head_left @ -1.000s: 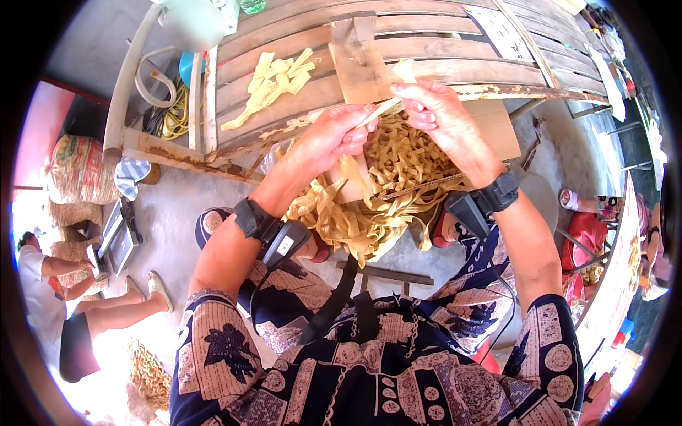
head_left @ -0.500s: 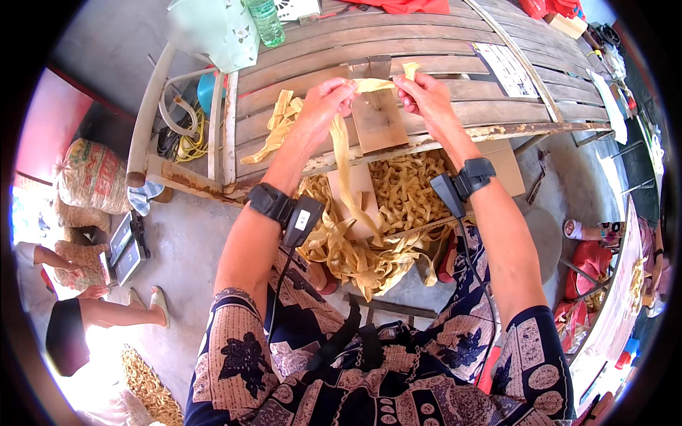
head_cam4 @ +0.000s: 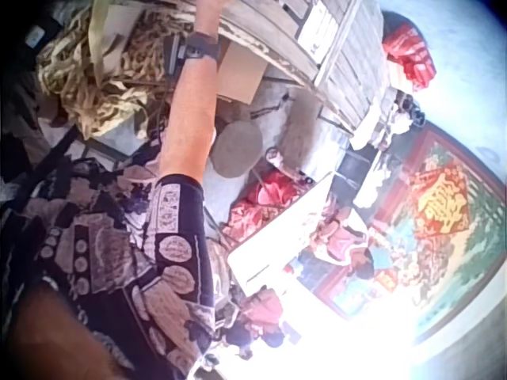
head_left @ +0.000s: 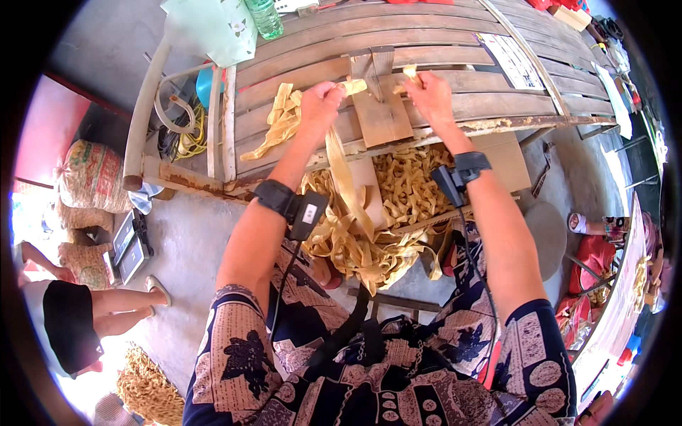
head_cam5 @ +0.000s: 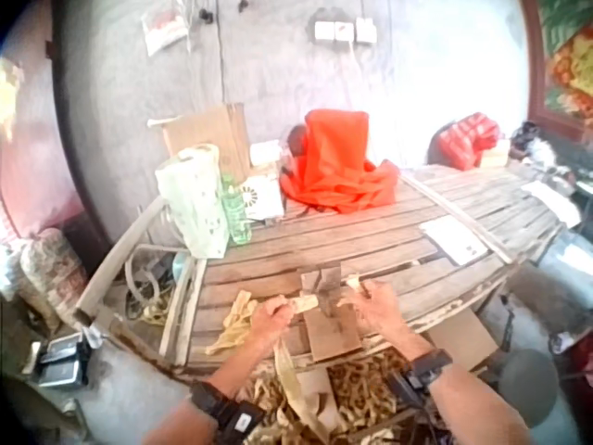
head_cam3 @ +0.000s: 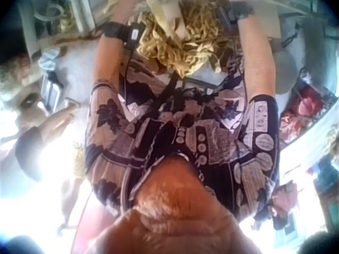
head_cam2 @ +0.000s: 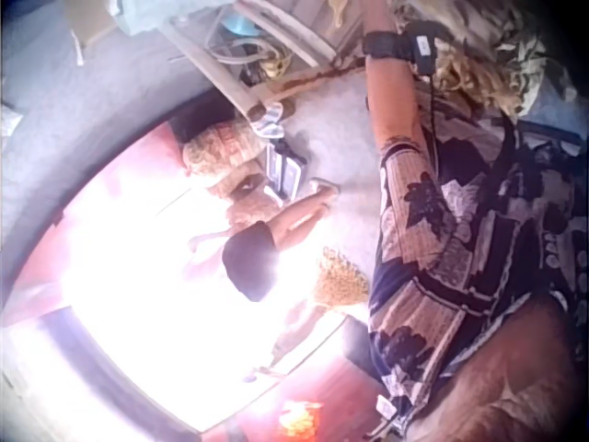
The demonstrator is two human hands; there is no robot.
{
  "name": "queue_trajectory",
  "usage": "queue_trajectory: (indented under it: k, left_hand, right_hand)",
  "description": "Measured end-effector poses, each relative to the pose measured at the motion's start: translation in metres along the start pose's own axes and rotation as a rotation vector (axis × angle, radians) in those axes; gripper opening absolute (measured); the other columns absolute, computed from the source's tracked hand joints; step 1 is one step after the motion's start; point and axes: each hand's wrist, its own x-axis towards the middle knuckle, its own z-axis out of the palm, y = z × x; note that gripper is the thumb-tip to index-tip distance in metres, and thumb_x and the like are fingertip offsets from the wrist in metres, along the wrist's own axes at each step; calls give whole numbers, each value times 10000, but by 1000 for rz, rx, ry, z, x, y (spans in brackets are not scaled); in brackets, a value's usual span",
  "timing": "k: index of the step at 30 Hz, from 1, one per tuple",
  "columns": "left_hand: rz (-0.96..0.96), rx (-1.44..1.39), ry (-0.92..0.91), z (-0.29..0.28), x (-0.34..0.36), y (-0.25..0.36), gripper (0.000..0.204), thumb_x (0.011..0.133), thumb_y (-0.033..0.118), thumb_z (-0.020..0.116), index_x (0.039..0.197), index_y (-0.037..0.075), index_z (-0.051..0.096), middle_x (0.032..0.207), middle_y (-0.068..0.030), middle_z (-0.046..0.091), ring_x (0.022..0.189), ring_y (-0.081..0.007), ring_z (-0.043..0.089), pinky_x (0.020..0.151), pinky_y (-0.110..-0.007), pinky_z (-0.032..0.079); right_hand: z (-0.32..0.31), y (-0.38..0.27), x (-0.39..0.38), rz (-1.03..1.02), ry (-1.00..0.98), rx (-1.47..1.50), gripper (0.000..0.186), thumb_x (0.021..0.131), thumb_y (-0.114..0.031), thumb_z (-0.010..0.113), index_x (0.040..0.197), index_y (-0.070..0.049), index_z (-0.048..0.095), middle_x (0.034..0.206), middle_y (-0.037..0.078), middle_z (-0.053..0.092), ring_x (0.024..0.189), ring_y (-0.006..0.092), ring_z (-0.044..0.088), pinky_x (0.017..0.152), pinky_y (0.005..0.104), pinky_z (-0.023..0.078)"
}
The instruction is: The person picks up strips of yellow material from a pile and folds them individually, placing each finished piece into a cardboard box.
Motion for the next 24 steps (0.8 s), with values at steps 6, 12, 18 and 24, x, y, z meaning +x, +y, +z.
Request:
queue_trajectory:
  k: [6, 12, 18, 24]
  left_hand:
    - [61, -131, -339, -1, -41, 33, 149, 844, 198, 546, 796, 59, 566, 644, 40, 468, 583, -44, 398, 522, -190, 333]
    - [65, -51, -582, 26, -89, 57, 206, 887, 251, 520, 931, 54, 564, 687, 43, 496, 595, -26, 424, 540, -160, 360]
    - [-182, -261, -709, 16, -86, 34, 194, 847, 216, 584, 950, 51, 591, 726, 44, 520, 593, -9, 430, 521, -148, 340]
    - [318, 99, -383, 33, -91, 35, 94, 820, 113, 592, 904, 72, 602, 725, 36, 564, 601, -54, 493, 536, -189, 396]
  right_hand:
    - [-85, -51, -30, -302, -363, -329, 233, 779, -199, 640, 918, -13, 617, 801, 78, 633, 732, 122, 595, 639, 235, 475]
    - [-86, -66, -69, -12, -683, 270, 188, 800, -98, 608, 971, -18, 608, 861, 59, 620, 787, 100, 585, 678, 218, 480]
    - [-81, -48, -74, -255, -614, 351, 215, 747, -9, 596, 957, -30, 634, 850, 19, 636, 804, 106, 586, 716, 230, 485]
    - [-83, -52, -68, -80, -425, 241, 254, 859, -219, 505, 1022, -53, 606, 961, 92, 630, 951, 171, 581, 832, 315, 468]
